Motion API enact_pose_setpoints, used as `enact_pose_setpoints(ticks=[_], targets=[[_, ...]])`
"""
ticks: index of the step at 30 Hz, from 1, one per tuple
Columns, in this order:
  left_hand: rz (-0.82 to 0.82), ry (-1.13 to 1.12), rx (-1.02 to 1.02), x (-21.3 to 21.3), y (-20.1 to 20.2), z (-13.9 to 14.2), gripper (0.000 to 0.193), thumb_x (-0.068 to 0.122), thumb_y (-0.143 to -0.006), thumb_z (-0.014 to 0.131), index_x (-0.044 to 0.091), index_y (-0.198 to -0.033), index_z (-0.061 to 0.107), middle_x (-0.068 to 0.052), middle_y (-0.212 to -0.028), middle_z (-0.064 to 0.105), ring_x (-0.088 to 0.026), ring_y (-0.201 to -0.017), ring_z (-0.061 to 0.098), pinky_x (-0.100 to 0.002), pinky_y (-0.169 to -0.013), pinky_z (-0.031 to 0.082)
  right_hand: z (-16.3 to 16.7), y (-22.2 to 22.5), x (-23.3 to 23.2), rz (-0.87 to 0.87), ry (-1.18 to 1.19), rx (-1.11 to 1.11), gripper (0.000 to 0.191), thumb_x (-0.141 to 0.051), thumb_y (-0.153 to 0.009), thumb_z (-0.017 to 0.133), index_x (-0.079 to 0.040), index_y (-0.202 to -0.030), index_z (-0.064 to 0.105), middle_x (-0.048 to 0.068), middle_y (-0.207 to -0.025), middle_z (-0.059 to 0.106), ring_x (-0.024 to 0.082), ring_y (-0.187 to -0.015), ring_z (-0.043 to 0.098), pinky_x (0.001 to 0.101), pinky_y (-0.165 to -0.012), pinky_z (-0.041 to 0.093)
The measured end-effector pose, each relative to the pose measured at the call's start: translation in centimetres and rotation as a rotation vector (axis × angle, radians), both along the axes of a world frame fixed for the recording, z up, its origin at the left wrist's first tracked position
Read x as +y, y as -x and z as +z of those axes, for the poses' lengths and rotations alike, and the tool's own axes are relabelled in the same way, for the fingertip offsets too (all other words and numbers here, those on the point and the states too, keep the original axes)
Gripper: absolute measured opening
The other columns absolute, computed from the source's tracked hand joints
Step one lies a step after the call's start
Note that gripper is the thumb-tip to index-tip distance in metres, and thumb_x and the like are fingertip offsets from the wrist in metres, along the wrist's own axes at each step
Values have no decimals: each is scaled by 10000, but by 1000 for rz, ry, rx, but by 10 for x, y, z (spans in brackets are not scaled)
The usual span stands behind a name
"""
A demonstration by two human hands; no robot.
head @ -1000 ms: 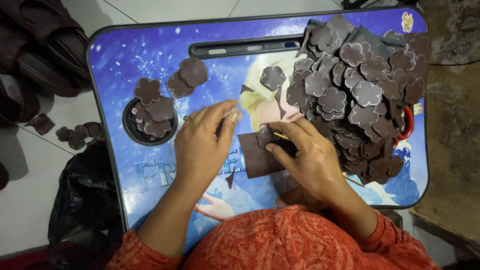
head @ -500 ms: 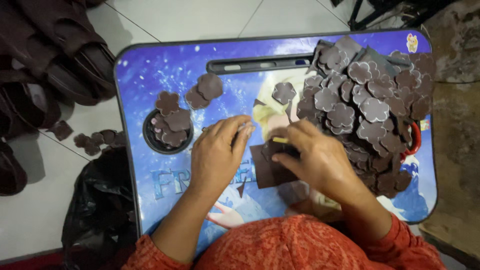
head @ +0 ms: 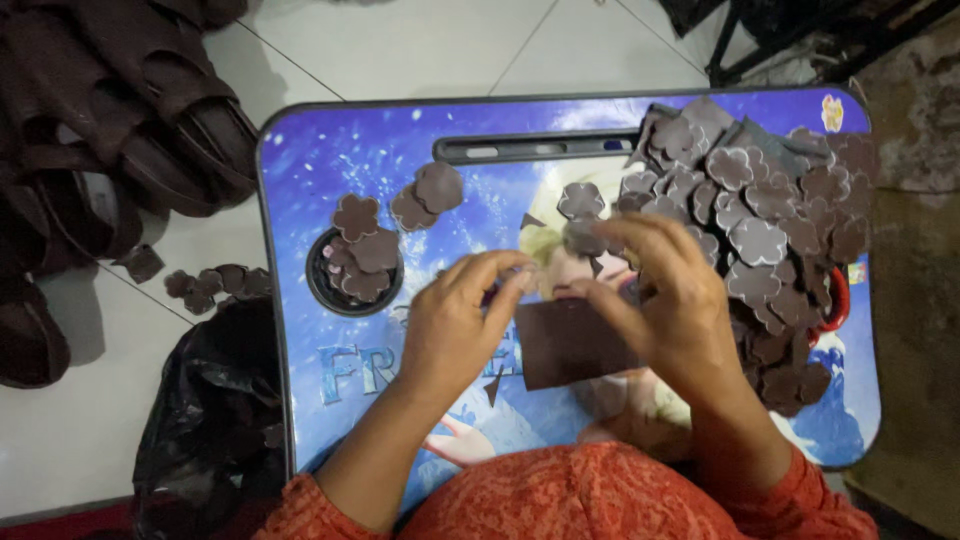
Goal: The person repeatedly places small flower-shaped cutouts onto a dark rectangular base and uses a thin stick to press and adjust them. They handle multiple cutouts from a pile on the table, positioning each one carefully on the base.
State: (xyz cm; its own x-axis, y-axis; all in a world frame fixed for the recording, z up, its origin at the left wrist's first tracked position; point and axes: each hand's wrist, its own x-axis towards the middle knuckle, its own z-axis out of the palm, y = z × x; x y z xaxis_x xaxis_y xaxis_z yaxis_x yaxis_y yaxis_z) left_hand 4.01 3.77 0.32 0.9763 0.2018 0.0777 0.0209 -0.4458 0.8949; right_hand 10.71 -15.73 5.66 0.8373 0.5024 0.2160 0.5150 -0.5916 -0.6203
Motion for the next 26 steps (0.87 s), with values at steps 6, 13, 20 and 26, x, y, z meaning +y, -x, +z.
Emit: enact_pose_setpoints(ticks=[6,13,20,26], targets=[[-190,103,93,-5,-1,3,191,269,-953,707,131,-1084,727,-58,-1007,780,-240,-897,771,-358,-769,593,-14,19,3,-69,55,281,252,-125,-839,820,-68,-1071,743,89,-957,770,183,-714,735,294,-604,580],[56,-462,-170,27,-19,7,251,203,-960,710,105,-1191,727,-87,-1207,713,-331,-1026,646,-438,-900,517,-13,46,-32,-45,187,128,199,-134,-827,764,-67,-1006,709,134,-1146,761,266,-740,770,368,-625,598],[193,-739,-58,53,-48,0,427,251,-874,792,95,-1264,718,-34,-1223,665,-305,-1117,611,-467,-913,489,-20,59,-46,11,261,247,306,-144,-821,769,-58,-1097,667,137,-1215,733,307,-792,761,384,-659,598],[184,-625,42,57,-41,-5,377,259,-966,771,156,-1324,712,-6,-1311,667,-277,-1162,616,-453,-1005,478,-24,51,-49,-5,210,317,274,-142,-825,759,-59,-1070,670,164,-1346,683,252,-817,797,330,-668,626]])
